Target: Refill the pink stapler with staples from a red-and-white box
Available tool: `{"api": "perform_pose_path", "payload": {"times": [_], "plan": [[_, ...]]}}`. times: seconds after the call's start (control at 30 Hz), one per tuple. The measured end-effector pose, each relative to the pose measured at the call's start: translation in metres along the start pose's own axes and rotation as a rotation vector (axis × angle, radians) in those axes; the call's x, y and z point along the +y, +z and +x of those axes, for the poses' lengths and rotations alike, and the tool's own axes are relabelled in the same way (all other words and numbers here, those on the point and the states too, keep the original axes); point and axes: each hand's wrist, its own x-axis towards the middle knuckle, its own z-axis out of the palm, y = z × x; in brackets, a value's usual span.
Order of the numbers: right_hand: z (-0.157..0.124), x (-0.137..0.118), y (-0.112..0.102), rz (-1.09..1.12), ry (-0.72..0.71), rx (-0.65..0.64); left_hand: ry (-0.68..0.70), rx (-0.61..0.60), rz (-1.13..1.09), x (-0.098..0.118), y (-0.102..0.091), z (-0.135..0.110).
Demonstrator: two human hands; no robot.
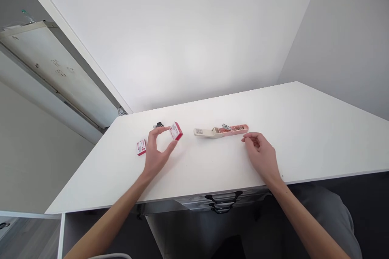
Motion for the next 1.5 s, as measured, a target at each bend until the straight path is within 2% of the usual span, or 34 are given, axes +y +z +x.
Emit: {"api": "perform_pose_path", "payload": {"times": [0.13, 0.27, 0.37, 0.53, 0.63, 0.73, 0.9, 1.03, 1.13, 1.23, 1.37, 1.5], "plan": [[-0.004, -0.006, 0.001, 0.027, -0.058, -0.243, 0.108, -0.163, -0.205, 0.024, 0.022, -0.009], [-0.006, -0.012, -0.002, 0.028, -0.111, -0.483, 0.344, -0.271, -0.107, 0.037, 0.046, -0.014], [-0.006, -0.018, -0.005, -0.007, -0.136, -0.579, 0.491, -0.275, -0.075, 0.038, 0.063, -0.012], [-0.005, -0.021, -0.006, -0.014, -0.121, -0.656, 0.577, -0.321, -0.164, 0.032, 0.080, -0.004], [-0.005, -0.021, -0.006, 0.002, -0.114, -0.688, 0.539, -0.362, -0.331, 0.030, 0.083, 0.000], [-0.005, -0.022, -0.007, 0.016, -0.106, -0.721, 0.431, -0.397, -0.458, 0.030, 0.083, 0.004], [-0.005, -0.023, -0.009, -0.017, -0.087, -0.729, 0.278, -0.546, -0.584, 0.030, 0.081, 0.006], [-0.004, -0.022, -0.009, -0.052, -0.073, -0.714, 0.232, -0.590, -0.620, 0.029, 0.082, 0.004], [-0.004, -0.021, -0.008, -0.076, -0.069, -0.693, 0.233, -0.574, -0.614, 0.029, 0.083, 0.002], [-0.005, -0.022, -0.006, -0.124, -0.048, -0.626, 0.228, -0.502, -0.591, 0.029, 0.083, 0.002], [-0.006, -0.023, -0.005, -0.144, -0.020, -0.535, 0.197, -0.424, -0.554, 0.030, 0.081, 0.005], [-0.007, -0.022, -0.004, -0.131, -0.014, -0.494, 0.145, -0.397, -0.528, 0.031, 0.079, 0.008]]}}
